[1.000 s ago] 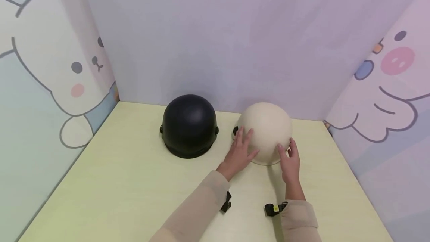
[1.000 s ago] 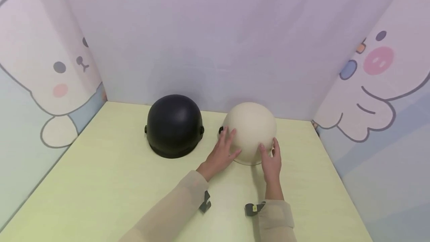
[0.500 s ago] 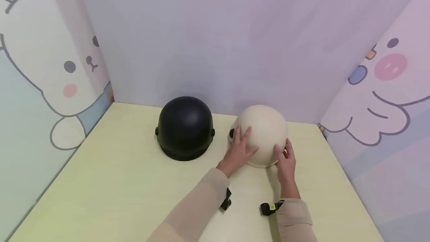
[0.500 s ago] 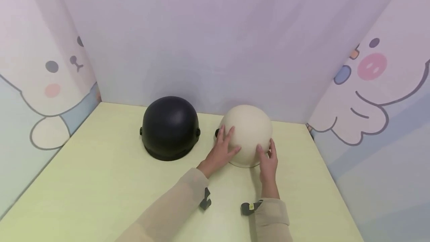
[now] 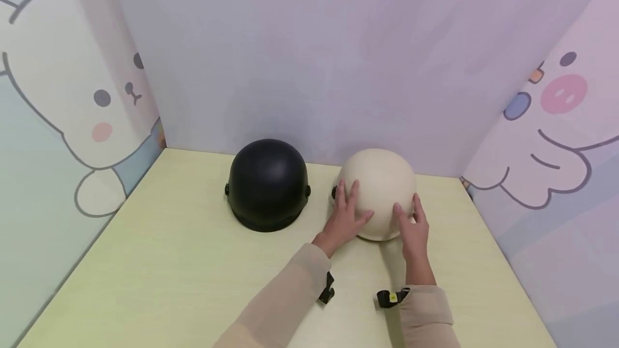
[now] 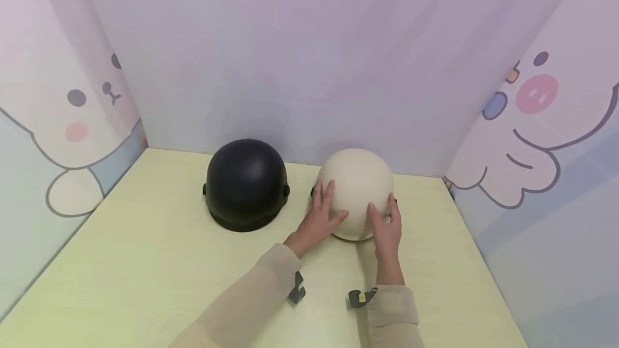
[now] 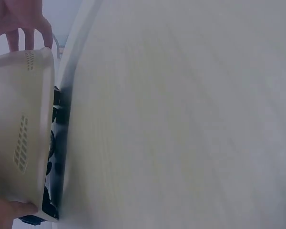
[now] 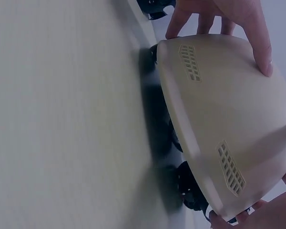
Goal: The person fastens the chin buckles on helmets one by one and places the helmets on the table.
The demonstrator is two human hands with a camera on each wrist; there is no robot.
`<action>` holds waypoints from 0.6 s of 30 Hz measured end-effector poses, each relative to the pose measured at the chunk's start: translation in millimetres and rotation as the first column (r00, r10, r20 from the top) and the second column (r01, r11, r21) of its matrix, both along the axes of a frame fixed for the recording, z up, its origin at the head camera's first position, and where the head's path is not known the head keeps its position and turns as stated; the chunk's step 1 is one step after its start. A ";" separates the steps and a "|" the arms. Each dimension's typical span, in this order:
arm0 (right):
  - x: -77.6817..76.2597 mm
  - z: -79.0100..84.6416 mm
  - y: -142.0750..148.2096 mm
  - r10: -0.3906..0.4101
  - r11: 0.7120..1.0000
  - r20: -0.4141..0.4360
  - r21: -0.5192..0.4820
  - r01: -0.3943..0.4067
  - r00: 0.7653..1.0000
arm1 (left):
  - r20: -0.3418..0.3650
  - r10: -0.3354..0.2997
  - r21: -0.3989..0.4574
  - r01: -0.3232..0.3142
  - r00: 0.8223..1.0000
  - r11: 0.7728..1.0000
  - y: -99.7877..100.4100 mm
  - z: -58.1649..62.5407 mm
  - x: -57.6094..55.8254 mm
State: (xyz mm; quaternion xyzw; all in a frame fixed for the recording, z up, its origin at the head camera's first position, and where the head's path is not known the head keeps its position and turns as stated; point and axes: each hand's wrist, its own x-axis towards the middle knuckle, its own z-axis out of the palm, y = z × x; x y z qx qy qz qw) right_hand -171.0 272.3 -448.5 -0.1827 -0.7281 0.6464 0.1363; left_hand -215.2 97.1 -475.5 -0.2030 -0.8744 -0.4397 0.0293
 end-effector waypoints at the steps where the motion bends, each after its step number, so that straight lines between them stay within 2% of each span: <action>1: 0.2 2.3 -0.3 -0.003 1.000 -0.006 0.021 0.003 1.000 | 0.007 0.003 0.007 -0.003 1.000 1.000 0.4 0.5 0.2; 6: -0.2 11.6 -2.1 -0.015 0.991 -0.044 0.133 0.021 0.999 | 0.042 0.008 0.043 -0.010 0.999 0.999 0.7 3.3 2.0; 10: 0.8 18.2 -3.4 -0.019 0.975 -0.037 0.220 0.027 0.999 | 0.062 0.020 0.056 -0.023 0.998 0.998 0.7 5.9 4.0; 18: 4.7 32.7 -7.5 -0.004 0.907 -0.007 0.420 0.007 1.000 | 0.096 0.030 0.110 -0.041 0.995 0.993 1.4 10.2 10.6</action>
